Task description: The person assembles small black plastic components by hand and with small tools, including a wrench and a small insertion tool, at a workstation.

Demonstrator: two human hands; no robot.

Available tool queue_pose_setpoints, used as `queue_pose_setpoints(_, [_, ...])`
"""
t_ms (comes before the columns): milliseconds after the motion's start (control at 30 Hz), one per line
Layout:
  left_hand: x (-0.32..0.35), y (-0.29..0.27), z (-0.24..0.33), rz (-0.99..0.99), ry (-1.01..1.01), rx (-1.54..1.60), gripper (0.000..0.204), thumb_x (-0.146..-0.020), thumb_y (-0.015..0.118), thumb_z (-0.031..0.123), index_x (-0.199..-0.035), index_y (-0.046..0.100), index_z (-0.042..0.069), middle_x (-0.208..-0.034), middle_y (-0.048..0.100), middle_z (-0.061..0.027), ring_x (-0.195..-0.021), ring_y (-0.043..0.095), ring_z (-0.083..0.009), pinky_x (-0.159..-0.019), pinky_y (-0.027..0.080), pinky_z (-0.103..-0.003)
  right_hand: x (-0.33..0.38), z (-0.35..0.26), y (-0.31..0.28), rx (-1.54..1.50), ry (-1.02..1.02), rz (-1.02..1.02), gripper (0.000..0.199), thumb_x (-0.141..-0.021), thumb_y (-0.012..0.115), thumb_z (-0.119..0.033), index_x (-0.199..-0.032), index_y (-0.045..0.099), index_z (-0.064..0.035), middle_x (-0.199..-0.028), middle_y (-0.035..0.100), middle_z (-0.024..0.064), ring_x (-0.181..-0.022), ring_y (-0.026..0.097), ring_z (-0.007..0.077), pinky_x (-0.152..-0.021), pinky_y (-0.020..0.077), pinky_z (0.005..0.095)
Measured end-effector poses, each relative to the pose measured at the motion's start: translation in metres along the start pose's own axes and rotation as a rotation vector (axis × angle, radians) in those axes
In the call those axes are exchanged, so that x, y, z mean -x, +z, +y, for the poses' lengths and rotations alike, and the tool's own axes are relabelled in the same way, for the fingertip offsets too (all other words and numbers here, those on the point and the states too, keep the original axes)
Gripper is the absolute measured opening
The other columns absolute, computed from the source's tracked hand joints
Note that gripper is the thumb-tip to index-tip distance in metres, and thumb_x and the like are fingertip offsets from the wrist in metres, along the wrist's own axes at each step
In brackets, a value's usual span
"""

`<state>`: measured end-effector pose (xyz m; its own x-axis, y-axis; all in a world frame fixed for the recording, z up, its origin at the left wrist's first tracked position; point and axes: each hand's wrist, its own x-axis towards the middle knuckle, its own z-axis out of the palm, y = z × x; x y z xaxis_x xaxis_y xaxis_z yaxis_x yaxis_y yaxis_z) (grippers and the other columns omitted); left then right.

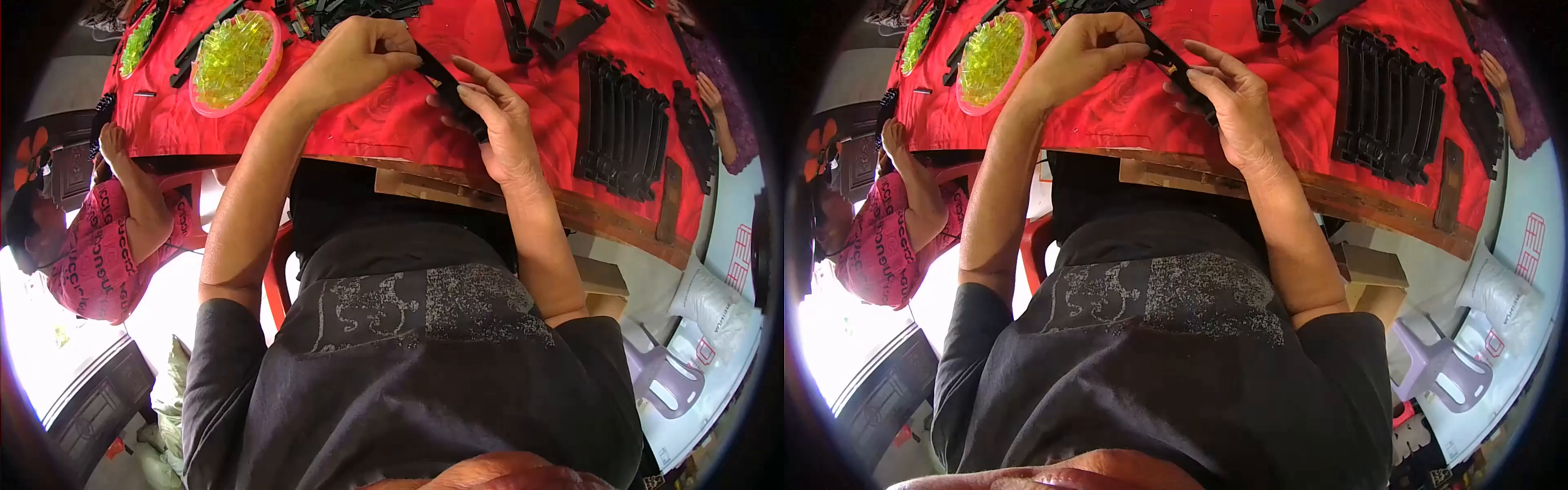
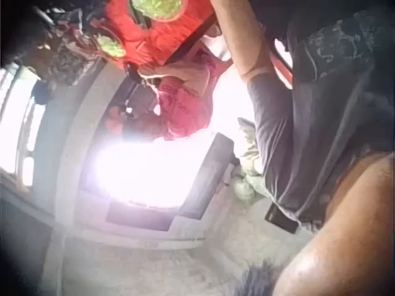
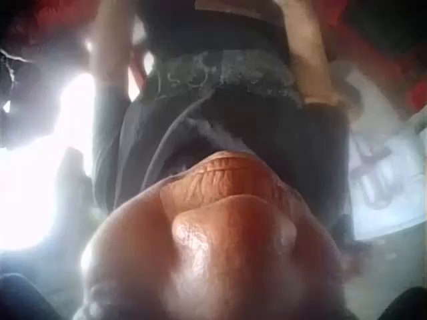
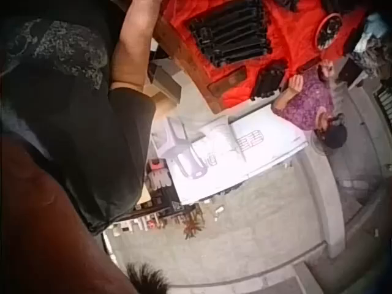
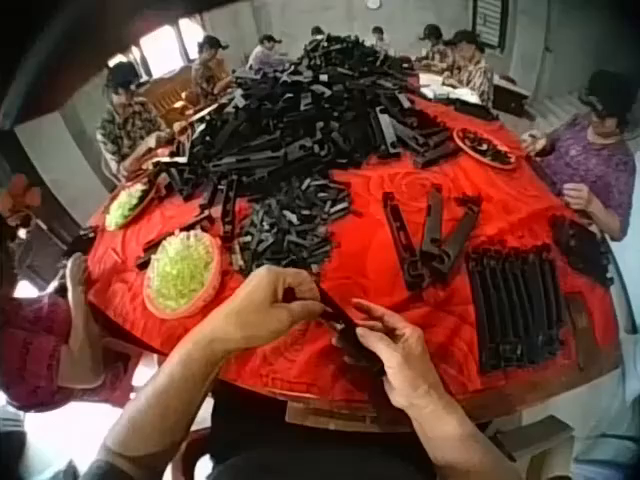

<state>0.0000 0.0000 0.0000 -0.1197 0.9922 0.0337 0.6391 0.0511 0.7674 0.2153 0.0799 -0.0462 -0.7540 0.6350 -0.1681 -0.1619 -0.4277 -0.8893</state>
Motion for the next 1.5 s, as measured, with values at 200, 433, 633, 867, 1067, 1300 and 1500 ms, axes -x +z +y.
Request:
queue_pose_setpoints(200, [0.006,-0.007,0.017,-0.042,-0.159,0.319,0.010,-0.093,0.069,0.012,-0.091,0.070,0.003,-0.075,0.058,0.0064,-0.069,0.049,-0.0027,-0.061,0.039,-0.020,-0.001,0.006,-0.002,-0.041,-0.053,-0.036,0.028,-0.099,0.058,-0.012,-0.124,0.066,-0.0034,-0.111,0.072,0.0095,-0.096,0.073,0.0225,-0.077,0.0581,0.0302])
queue_pose_setpoints(433, [0.005,0.001,0.009,-0.038,-0.115,0.339,0.010,-0.093,0.068,0.012,-0.092,0.071,0.003,-0.075,0.059,0.0062,-0.070,0.049,-0.0033,-0.062,0.040,-0.022,-0.001,0.008,0.000,-0.025,-0.051,-0.017,0.024,-0.096,0.065,-0.011,-0.117,0.069,-0.0023,-0.104,0.074,0.0084,-0.091,0.073,0.0189,-0.074,0.0584,0.0276])
queue_pose_setpoints(633, [0.006,0.003,0.017,0.008,-0.071,0.245,0.011,-0.093,0.068,0.013,-0.094,0.070,0.002,-0.074,0.058,0.0058,-0.069,0.049,-0.0023,-0.061,0.040,-0.021,-0.002,0.009,-0.001,-0.037,-0.061,0.002,0.022,-0.092,0.071,-0.010,-0.112,0.069,-0.0001,-0.096,0.074,0.0084,-0.087,0.073,0.0157,-0.074,0.0586,0.0254])
queue_pose_setpoints(867, [0.008,0.008,0.027,0.043,-0.063,0.143,0.013,-0.094,0.068,0.014,-0.099,0.069,0.001,-0.074,0.059,0.0050,-0.069,0.050,-0.0014,-0.059,0.040,-0.020,-0.003,0.011,-0.002,-0.038,-0.099,-0.008,0.017,-0.092,0.070,-0.009,-0.106,0.070,0.0004,-0.093,0.074,0.0079,-0.086,0.072,0.0147,-0.079,0.0561,0.0235])
queue_pose_setpoints(1067, [0.008,0.008,0.019,-0.003,-0.010,0.082,0.014,-0.095,0.066,0.010,-0.104,0.068,0.000,-0.078,0.063,0.0024,-0.073,0.055,-0.0032,-0.065,0.046,-0.023,-0.004,0.011,-0.003,-0.026,-0.109,-0.019,0.015,-0.093,0.070,-0.010,-0.104,0.070,-0.0008,-0.093,0.074,0.0076,-0.087,0.072,0.0142,-0.078,0.0554,0.0226])
queue_pose_setpoints(1300, [0.001,-0.013,0.034,0.060,0.086,-0.070,0.014,-0.084,0.071,0.011,-0.092,0.070,-0.001,-0.072,0.068,-0.0121,-0.068,0.067,-0.0205,-0.066,0.053,-0.033,0.001,0.001,0.006,0.022,-0.124,0.002,0.030,-0.095,0.065,-0.005,-0.124,0.061,0.0022,-0.104,0.072,0.0106,-0.091,0.072,0.0160,-0.074,0.0570,0.0228])
queue_pose_setpoints(1500, [-0.007,-0.022,0.035,-0.029,-0.025,-0.008,0.012,-0.081,0.070,0.001,-0.076,0.061,-0.005,-0.068,0.058,-0.0110,-0.062,0.054,-0.0180,-0.059,0.045,-0.036,0.001,0.002,0.008,0.137,-0.096,0.022,0.047,-0.091,0.064,0.004,-0.136,0.050,0.0046,-0.109,0.071,0.0142,-0.094,0.071,0.0172,-0.078,0.0587,0.0243])
